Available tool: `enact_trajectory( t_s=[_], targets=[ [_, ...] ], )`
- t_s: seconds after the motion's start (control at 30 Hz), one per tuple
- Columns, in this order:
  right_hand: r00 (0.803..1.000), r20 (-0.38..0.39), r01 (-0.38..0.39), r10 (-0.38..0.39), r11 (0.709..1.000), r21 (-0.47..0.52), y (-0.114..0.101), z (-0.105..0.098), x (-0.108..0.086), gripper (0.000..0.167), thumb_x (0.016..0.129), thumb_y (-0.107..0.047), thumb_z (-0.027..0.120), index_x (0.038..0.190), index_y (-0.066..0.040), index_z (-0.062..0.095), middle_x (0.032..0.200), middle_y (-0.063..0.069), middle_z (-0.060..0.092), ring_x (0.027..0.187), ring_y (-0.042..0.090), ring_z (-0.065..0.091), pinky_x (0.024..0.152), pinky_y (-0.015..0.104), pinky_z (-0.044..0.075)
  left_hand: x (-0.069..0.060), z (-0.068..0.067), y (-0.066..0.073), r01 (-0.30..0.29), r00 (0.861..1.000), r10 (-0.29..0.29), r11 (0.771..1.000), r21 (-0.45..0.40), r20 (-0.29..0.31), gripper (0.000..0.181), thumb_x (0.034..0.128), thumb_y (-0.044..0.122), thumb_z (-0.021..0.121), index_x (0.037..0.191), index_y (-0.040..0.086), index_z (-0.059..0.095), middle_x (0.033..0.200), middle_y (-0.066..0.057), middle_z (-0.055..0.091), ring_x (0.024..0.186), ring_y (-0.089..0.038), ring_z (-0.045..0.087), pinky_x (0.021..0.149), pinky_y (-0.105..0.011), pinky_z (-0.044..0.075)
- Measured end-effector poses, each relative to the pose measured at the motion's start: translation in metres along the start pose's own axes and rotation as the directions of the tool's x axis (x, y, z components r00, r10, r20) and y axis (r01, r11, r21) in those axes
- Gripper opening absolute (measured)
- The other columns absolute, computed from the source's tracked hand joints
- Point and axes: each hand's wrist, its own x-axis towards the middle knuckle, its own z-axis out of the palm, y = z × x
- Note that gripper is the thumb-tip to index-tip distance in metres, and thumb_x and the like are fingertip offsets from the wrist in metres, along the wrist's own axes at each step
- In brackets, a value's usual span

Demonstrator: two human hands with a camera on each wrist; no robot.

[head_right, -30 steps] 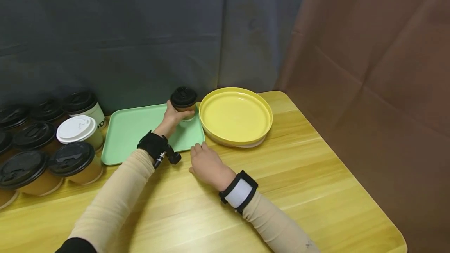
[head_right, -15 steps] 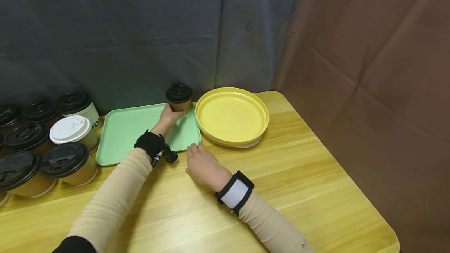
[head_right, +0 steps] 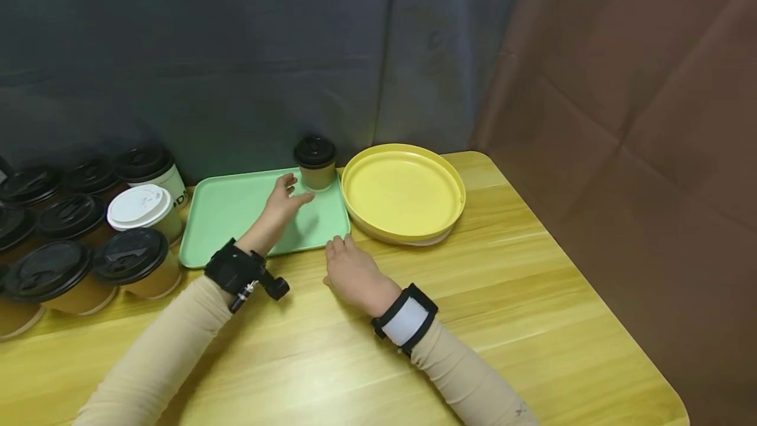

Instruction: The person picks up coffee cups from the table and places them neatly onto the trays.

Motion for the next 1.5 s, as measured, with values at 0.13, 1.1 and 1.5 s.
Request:
enact_trajectory(
  t_s=[0.13, 1.1, 1.5],
  targets=[
    [1.000, -0.001, -0.016, 0.016, 0.999, 0.050, 0.002, 0.000, -0.001, 0.063, 0.092, -0.032, 0.065, 0.132, 0.013, 0.046, 0.129, 0.026, 0.049, 0.123, 0.037, 0.043, 0.105, 0.040, 0.033, -0.045, -0.010, 0.002, -0.194, 0.981, 0.194, 0.981, 0.016, -0.013, 0.053, 0.0928, 0.014, 0.063, 0.138, 0.000, 0.039, 0.134, -0.017, 0.047, 0.125, -0.030, 0.042, 0.101, -0.041, 0.036],
    [0.999, -0.014, 0.031, -0.031, 0.999, 0.019, 0.004, 0.001, -0.002, 0.062, 0.095, -0.032, 0.062, 0.133, 0.014, 0.044, 0.131, 0.029, 0.047, 0.125, 0.037, 0.043, 0.108, 0.040, 0.028, -0.181, -0.117, -0.073, -0.332, 0.647, 0.169, 0.940, -0.075, -0.743, 0.057, 0.0786, -0.008, 0.070, 0.124, 0.009, 0.039, 0.114, 0.000, 0.038, 0.103, -0.011, 0.037, 0.081, -0.019, 0.029],
    [0.999, -0.019, 0.028, -0.028, 0.999, 0.043, 0.003, 0.002, -0.002, 0.062, 0.095, -0.030, 0.062, 0.133, 0.015, 0.044, 0.130, 0.029, 0.047, 0.125, 0.038, 0.042, 0.108, 0.041, 0.030, -0.175, -0.126, -0.086, -0.235, 0.661, 0.092, 0.968, -0.089, -0.745, 0.068, 0.0756, -0.009, 0.071, 0.132, 0.009, 0.039, 0.120, 0.005, 0.033, 0.108, -0.008, 0.034, 0.083, -0.017, 0.028]
  ],
)
